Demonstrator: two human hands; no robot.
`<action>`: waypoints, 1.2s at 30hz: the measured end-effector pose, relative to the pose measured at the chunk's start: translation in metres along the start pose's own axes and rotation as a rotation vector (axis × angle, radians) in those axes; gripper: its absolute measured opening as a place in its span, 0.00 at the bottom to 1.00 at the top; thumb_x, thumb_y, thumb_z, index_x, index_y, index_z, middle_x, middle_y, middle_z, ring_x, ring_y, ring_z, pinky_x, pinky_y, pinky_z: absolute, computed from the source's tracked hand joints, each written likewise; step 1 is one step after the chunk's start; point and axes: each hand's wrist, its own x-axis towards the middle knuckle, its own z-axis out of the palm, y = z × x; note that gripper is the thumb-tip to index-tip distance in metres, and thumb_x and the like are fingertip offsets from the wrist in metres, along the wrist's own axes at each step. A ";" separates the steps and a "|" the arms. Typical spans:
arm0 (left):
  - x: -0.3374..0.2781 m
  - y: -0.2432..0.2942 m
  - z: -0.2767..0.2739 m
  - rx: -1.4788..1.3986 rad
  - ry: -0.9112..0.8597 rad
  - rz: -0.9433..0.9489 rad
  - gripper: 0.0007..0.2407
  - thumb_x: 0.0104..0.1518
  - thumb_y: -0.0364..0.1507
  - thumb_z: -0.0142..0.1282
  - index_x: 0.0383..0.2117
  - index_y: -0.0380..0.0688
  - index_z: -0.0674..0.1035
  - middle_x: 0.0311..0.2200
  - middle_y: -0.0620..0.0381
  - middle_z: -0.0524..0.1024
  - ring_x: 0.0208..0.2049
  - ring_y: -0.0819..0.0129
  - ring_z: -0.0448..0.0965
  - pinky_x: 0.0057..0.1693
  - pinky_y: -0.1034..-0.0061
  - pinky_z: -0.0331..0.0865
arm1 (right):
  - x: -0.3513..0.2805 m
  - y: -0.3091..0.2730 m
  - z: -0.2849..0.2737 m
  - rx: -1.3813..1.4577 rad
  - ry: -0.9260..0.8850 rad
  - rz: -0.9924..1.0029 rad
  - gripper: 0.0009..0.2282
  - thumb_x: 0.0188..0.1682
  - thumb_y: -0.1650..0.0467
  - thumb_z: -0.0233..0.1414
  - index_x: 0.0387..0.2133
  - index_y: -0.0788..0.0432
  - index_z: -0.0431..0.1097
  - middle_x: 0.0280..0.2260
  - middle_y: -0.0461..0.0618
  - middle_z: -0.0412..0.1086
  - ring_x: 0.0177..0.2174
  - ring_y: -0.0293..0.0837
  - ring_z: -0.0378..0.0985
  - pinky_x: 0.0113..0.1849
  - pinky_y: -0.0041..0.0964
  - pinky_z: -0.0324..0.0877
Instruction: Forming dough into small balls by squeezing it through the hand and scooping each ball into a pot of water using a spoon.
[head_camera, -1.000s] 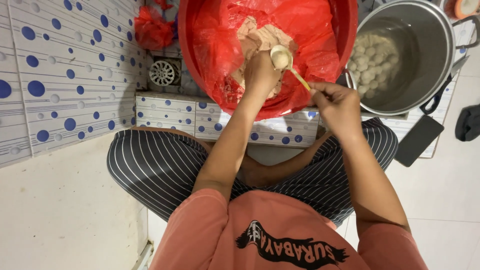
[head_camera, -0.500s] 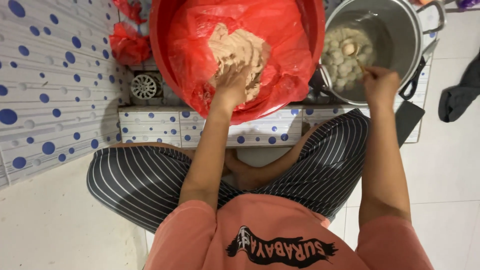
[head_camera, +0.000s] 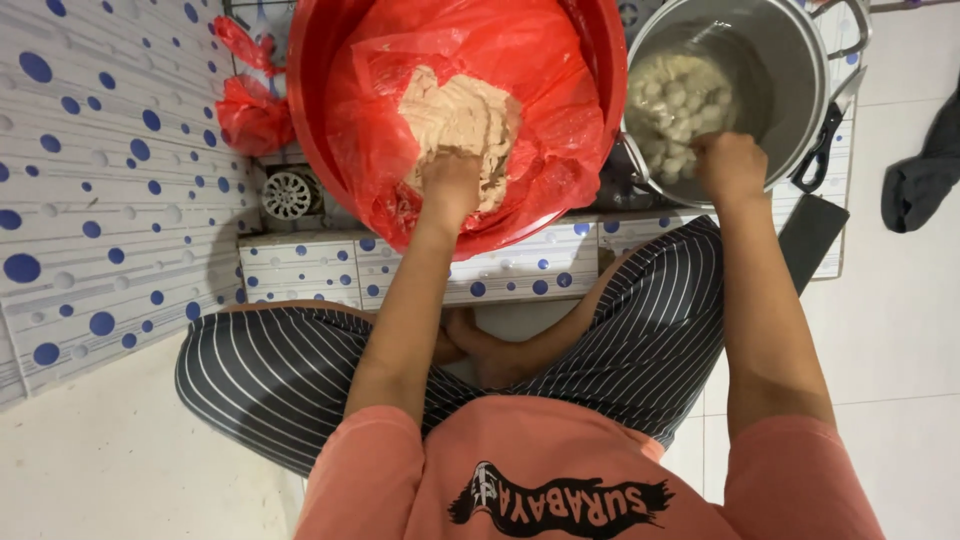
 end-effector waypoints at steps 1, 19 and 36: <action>-0.003 0.000 -0.012 0.002 0.000 0.004 0.09 0.52 0.26 0.58 0.38 0.48 0.85 0.35 0.44 0.82 0.43 0.45 0.82 0.44 0.49 0.75 | 0.002 -0.003 0.000 0.001 0.001 0.004 0.12 0.50 0.76 0.59 0.43 0.49 0.82 0.33 0.53 0.81 0.34 0.57 0.85 0.36 0.52 0.79; -0.058 0.025 -0.140 -2.059 0.088 -0.353 0.44 0.45 0.55 0.50 0.71 0.51 0.52 0.69 0.40 0.58 0.68 0.47 0.63 0.66 0.56 0.67 | 0.094 0.026 0.028 -0.378 -0.295 0.228 0.09 0.47 0.76 0.53 0.37 0.58 0.80 0.35 0.54 0.81 0.34 0.54 0.86 0.28 0.43 0.78; -0.040 0.019 -0.076 -2.020 0.497 -0.179 0.15 0.41 0.14 0.70 0.37 0.35 0.83 0.38 0.45 0.84 0.39 0.56 0.86 0.47 0.65 0.83 | -0.017 0.045 -0.020 -0.010 0.456 -0.008 0.17 0.48 0.74 0.54 0.47 0.47 0.83 0.33 0.52 0.81 0.30 0.60 0.82 0.27 0.52 0.75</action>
